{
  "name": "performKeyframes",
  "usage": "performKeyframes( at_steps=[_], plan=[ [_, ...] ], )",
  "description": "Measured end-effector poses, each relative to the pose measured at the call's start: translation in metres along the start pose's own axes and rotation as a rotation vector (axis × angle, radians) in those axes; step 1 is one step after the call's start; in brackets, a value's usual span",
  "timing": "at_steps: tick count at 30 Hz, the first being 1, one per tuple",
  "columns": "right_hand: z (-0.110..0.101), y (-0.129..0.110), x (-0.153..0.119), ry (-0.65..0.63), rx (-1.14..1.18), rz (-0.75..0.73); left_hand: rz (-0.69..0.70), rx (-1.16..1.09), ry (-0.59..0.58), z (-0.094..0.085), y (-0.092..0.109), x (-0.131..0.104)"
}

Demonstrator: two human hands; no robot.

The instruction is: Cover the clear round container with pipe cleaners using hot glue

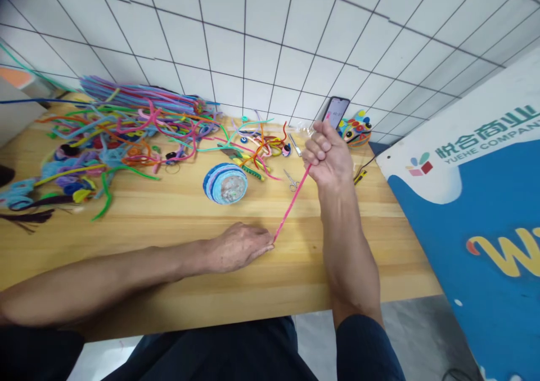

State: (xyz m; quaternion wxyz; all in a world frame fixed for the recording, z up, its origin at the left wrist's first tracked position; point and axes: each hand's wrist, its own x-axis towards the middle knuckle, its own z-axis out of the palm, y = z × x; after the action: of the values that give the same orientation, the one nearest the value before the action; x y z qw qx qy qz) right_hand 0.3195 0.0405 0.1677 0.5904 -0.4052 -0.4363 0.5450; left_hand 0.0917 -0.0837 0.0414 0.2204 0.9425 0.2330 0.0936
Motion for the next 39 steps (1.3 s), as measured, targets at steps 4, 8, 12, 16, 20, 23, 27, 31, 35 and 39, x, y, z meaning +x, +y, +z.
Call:
performKeyframes(
  at_steps=[4, 8, 12, 16, 20, 23, 27, 31, 35, 39],
  plan=[
    [0.012, -0.017, -0.031, -0.065, -0.286, -0.327, -0.165, -0.162, -0.009, -0.010, 0.001, 0.002],
    [0.031, -0.019, -0.065, 0.002, -0.727, -0.707, -0.348, -0.300, 0.107, -0.027, -0.001, 0.001],
    [0.038, -0.003, -0.071, -0.187, -1.119, -0.873, -0.298, -0.548, 0.401, -0.052, -0.001, -0.002],
    [0.036, 0.015, -0.062, -0.262, -1.299, -0.969, -0.271, -1.072, 0.583, -0.081, 0.002, -0.004],
    [0.039, 0.021, -0.065, -0.349, -1.401, -1.009, -0.289, -1.307, 0.567, -0.105, 0.004, -0.003],
    [0.042, 0.021, -0.068, -0.409, -1.471, -1.025, -0.301, -1.350, 0.540, -0.112, 0.002, -0.003],
    [0.045, 0.020, -0.068, -0.410, -1.485, -1.045, -0.250, -1.317, 0.544, -0.110, -0.007, -0.004],
    [0.050, 0.008, -0.076, -0.181, -1.283, -1.044, -0.183, -1.247, 0.672, -0.114, -0.016, -0.004],
    [0.058, 0.002, -0.086, -0.092, -0.904, -0.706, -0.137, -1.145, 0.765, -0.126, -0.022, -0.006],
    [0.063, 0.019, -0.078, -0.314, -0.486, -0.301, -0.094, -0.997, 0.678, -0.131, -0.025, -0.011]
  ],
)
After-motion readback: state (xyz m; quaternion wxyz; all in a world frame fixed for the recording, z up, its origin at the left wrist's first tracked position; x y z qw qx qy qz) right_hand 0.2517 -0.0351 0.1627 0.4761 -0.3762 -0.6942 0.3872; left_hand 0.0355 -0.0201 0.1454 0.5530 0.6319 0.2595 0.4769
